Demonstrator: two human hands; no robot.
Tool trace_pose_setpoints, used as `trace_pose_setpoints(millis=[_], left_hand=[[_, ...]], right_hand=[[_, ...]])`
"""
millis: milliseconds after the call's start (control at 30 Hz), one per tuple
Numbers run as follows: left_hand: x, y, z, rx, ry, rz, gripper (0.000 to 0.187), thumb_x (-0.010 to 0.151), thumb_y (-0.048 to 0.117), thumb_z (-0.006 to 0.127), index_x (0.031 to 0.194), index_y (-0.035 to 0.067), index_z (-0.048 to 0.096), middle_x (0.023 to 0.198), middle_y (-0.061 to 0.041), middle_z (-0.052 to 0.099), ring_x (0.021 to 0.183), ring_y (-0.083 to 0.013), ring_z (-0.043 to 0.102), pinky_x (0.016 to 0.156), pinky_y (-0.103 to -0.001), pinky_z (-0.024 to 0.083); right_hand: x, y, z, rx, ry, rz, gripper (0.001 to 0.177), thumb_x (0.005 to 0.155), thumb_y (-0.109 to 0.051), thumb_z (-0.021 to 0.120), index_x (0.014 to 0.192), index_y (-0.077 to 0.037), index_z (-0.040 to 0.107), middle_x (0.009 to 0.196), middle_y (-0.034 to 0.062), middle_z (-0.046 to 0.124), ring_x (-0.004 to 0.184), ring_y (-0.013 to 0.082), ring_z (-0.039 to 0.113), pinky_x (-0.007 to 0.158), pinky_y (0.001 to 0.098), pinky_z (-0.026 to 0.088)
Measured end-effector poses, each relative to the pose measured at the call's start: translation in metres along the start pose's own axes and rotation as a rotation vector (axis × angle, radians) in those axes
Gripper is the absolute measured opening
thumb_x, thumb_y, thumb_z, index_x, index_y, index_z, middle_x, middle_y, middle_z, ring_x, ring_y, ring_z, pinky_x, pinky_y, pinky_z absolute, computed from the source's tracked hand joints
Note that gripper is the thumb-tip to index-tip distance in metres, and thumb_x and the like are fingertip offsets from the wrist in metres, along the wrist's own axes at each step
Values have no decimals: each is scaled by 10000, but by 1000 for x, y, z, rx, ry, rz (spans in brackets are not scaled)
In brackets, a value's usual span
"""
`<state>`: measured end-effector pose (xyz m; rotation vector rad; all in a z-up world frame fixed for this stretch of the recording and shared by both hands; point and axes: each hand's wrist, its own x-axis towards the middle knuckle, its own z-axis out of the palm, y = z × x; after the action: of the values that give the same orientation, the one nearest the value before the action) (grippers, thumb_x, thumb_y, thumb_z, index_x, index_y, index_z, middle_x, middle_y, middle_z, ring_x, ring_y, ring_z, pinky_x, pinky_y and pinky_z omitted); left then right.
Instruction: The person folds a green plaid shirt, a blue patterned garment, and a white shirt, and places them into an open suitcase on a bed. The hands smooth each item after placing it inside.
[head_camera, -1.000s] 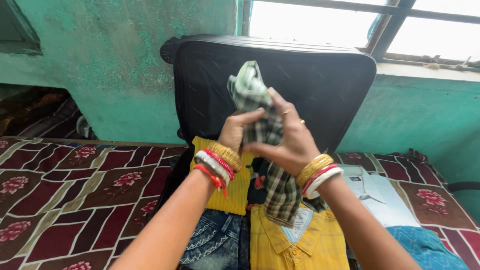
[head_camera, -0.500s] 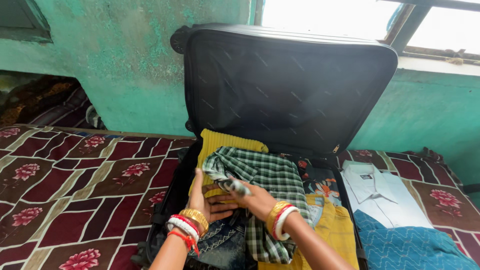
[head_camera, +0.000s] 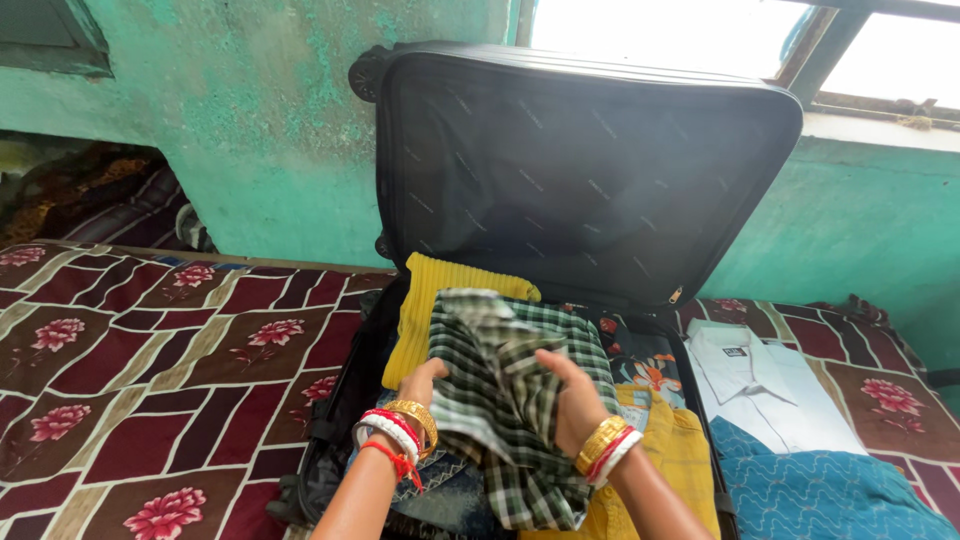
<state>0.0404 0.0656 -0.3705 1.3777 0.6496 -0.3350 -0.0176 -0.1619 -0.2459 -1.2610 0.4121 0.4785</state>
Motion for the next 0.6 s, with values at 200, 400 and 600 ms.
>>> trace_pose_setpoints(millis=[200,400,600], left_hand=[[33,-18,-7,313,142,227,228,802,102,790,951,-59,727,955,-209,776,869,-314,711,858,-439,520],[5,-7,-14,426,218,319,183,792,112,790,922,-14,763,892,-181,788,852,-307,742,841,-434,537],[-80,10,7,1013,513,604,618,775,283,796,1323,86,591,1311,-179,627,1203,-360,602,999,-458,490]], right_hand=[[-12,-20,-57,619,172,-267,497,901,-323,550,1288,-18,610,1175,178,713,1037,335,680,983,488,525],[6,-1,-197,726,430,-485,506,875,-276,533,1325,-49,574,1247,138,714,1178,296,675,1043,484,509],[47,68,-351,616,912,-230,338,868,-107,665,1169,44,632,1076,158,727,846,289,727,744,436,602]])
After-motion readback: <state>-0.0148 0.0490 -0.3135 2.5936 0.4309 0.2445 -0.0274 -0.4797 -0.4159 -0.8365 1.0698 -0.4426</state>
